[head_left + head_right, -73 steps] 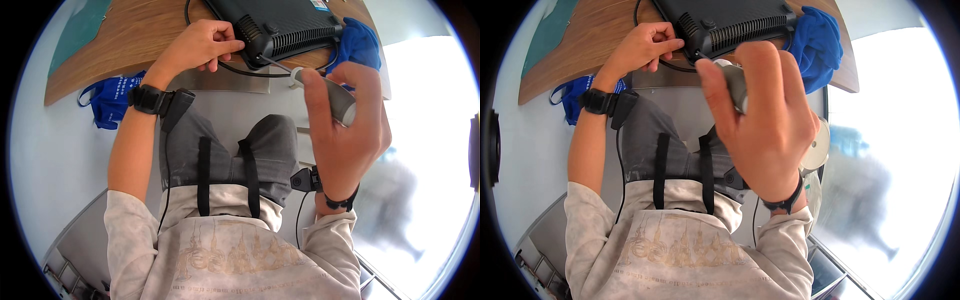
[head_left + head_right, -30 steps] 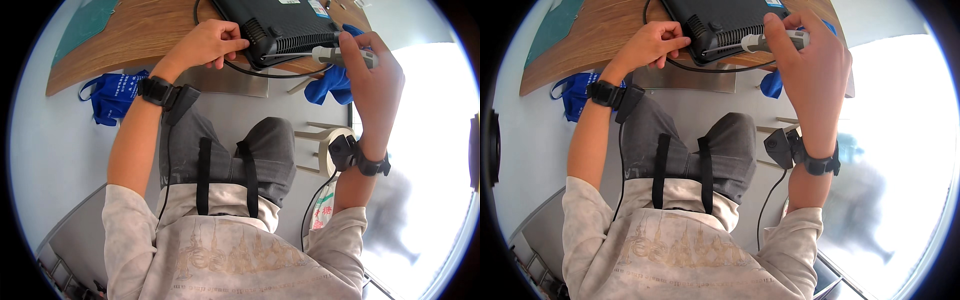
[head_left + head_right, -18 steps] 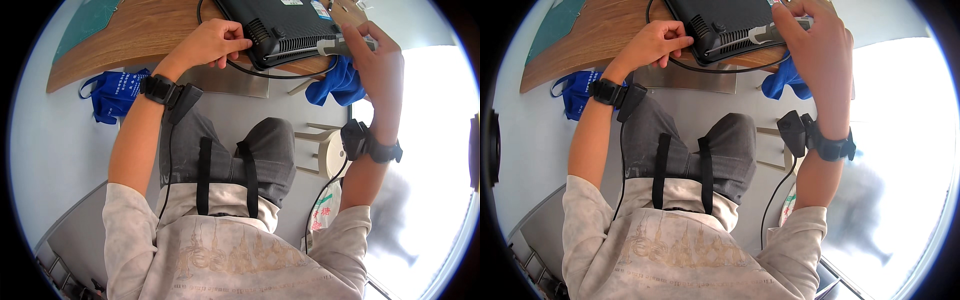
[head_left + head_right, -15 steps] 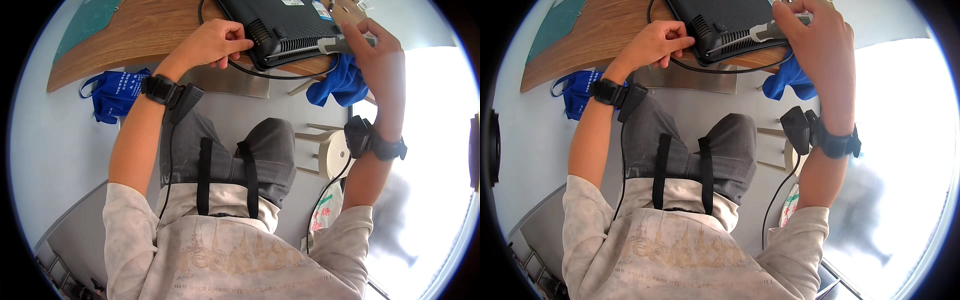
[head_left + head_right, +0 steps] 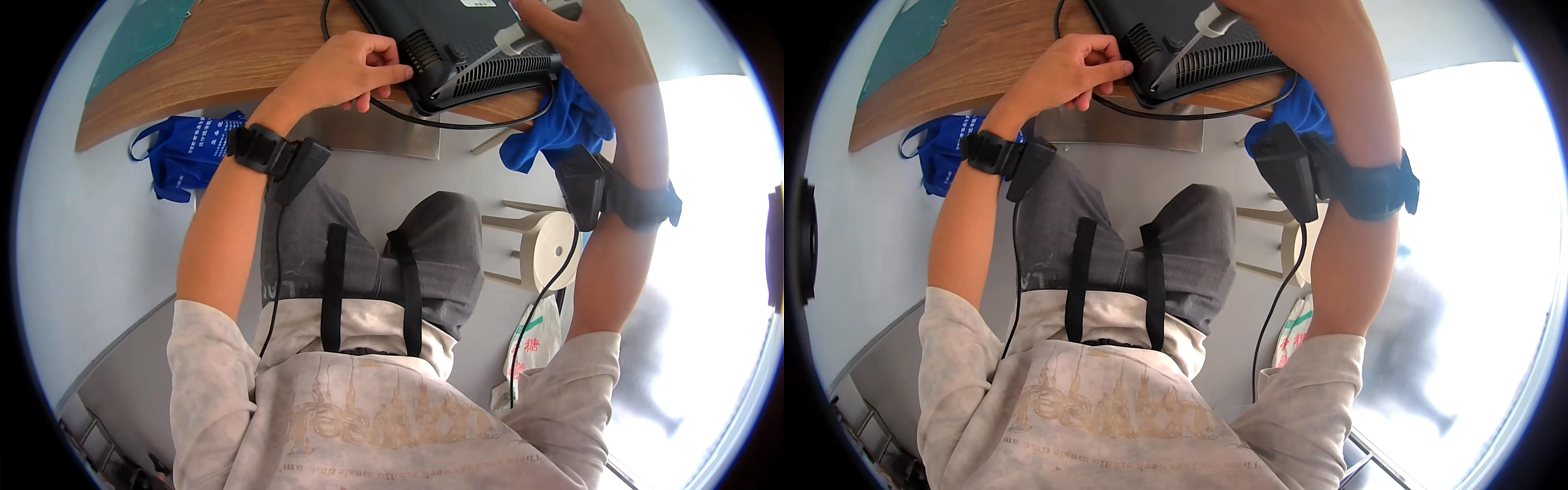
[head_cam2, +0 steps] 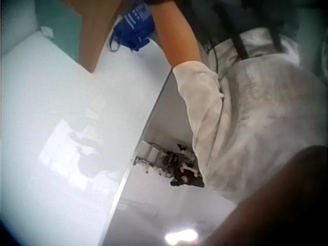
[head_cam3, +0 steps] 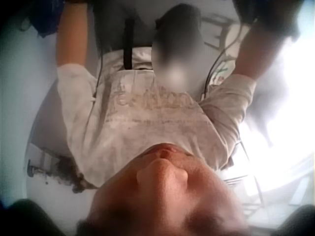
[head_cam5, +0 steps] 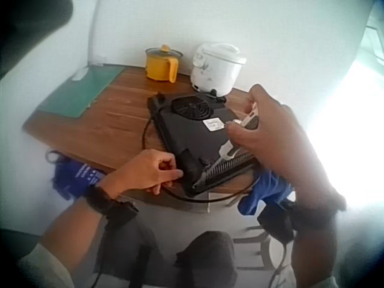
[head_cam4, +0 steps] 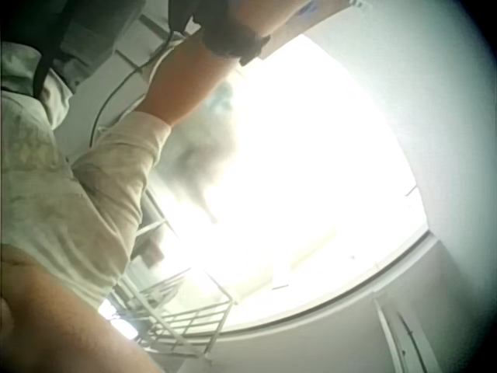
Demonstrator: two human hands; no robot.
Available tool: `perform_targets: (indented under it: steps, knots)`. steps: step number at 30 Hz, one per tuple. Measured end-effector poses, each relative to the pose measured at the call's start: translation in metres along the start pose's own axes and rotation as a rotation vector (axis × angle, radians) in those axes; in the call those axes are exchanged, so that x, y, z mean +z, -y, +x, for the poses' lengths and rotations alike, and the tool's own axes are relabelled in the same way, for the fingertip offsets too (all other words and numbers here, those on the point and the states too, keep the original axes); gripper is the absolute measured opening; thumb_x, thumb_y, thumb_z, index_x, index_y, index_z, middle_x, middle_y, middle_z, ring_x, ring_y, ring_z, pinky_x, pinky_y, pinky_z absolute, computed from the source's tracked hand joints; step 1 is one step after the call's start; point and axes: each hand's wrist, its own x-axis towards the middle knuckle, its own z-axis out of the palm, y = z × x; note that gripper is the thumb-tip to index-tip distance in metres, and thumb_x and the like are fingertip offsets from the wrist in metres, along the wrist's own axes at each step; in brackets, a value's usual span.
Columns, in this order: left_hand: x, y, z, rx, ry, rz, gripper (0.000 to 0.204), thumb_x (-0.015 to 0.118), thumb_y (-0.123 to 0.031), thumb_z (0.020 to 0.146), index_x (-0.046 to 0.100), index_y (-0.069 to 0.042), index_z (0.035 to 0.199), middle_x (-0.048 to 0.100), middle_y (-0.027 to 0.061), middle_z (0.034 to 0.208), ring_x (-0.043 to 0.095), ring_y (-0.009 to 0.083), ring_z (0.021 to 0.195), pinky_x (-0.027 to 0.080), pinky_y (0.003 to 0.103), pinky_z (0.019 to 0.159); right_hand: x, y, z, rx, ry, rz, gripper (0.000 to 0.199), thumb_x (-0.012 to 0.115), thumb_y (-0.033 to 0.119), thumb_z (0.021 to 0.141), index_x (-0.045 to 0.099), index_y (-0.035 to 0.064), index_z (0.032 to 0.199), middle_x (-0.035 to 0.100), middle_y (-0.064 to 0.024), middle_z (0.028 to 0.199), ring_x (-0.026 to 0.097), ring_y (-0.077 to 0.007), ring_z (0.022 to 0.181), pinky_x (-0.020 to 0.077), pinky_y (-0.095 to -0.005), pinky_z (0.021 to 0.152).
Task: The person uses a screwdriver to remove screws from the bottom of a black portable induction cooktop. They then lift off the top cover to reveal the internal components, including a large copper coil and circuit board, and place the cover on the table.
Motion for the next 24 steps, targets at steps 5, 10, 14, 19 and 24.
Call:
perform_targets:
  steps: [5, 10, 14, 19, 24]
  knots:
    - [0.002, 0.001, 0.001, 0.003, 0.016, -0.012, 0.025, 0.066, -0.031, 0.096, 0.06, -0.009, 0.086, 0.063, -0.0004, 0.07, 0.049, 0.0031, 0.045, 0.033, 0.021, 0.04, -0.002, 0.007, 0.003, -0.02, 0.069, 0.02, 0.035, 0.069, 0.026, 0.089, 0.049, 0.0029, 0.105, 0.066, -0.0182, 0.084, 0.067, -0.0265, 0.078, 0.0508, -0.0401, 0.069]
    - [-0.002, 0.002, -0.003, -0.026, 0.004, -0.02, 0.026, 0.066, -0.032, 0.096, 0.059, -0.009, 0.086, 0.063, -0.0002, 0.07, 0.049, 0.0032, 0.045, 0.033, 0.021, 0.04, 0.008, 0.009, -0.01, -0.197, -0.016, -0.065, 0.036, 0.069, 0.023, 0.089, 0.046, 0.004, 0.109, 0.064, -0.0172, 0.084, 0.065, -0.026, 0.078, 0.0499, -0.04, 0.07]
    - [0.002, -0.002, 0.001, 0.02, 0.03, -0.025, 0.026, 0.066, -0.032, 0.096, 0.059, -0.009, 0.086, 0.063, 0.0, 0.07, 0.049, 0.0035, 0.046, 0.034, 0.021, 0.04, -0.006, 0.002, -0.013, -0.142, 0.114, 0.154, 0.036, 0.071, 0.016, 0.086, 0.046, 0.005, 0.109, 0.061, -0.0152, 0.086, 0.061, -0.0253, 0.078, 0.0495, -0.0399, 0.072]
    - [0.004, 0.004, -0.002, 0.005, 0.004, -0.021, 0.026, 0.066, -0.031, 0.096, 0.059, -0.009, 0.086, 0.063, 0.0001, 0.07, 0.05, 0.0037, 0.046, 0.034, 0.021, 0.04, 0.004, -0.001, -0.029, -0.311, 0.025, 0.073, 0.035, 0.073, 0.011, 0.083, 0.049, 0.0058, 0.108, 0.058, -0.0123, 0.09, 0.058, -0.0258, 0.084, 0.0486, -0.0391, 0.078]
    - [0.005, 0.003, -0.001, 0.014, 0.015, -0.026, 0.025, 0.066, -0.03, 0.096, 0.059, -0.008, 0.086, 0.062, 0.0002, 0.07, 0.05, 0.0038, 0.046, 0.034, 0.021, 0.04, 0.011, -0.015, -0.029, -0.702, -0.183, -0.046, 0.028, 0.075, 0.014, 0.083, 0.057, 0.0033, 0.102, 0.058, -0.0113, 0.09, 0.058, -0.0263, 0.09, 0.0477, -0.0373, 0.079]
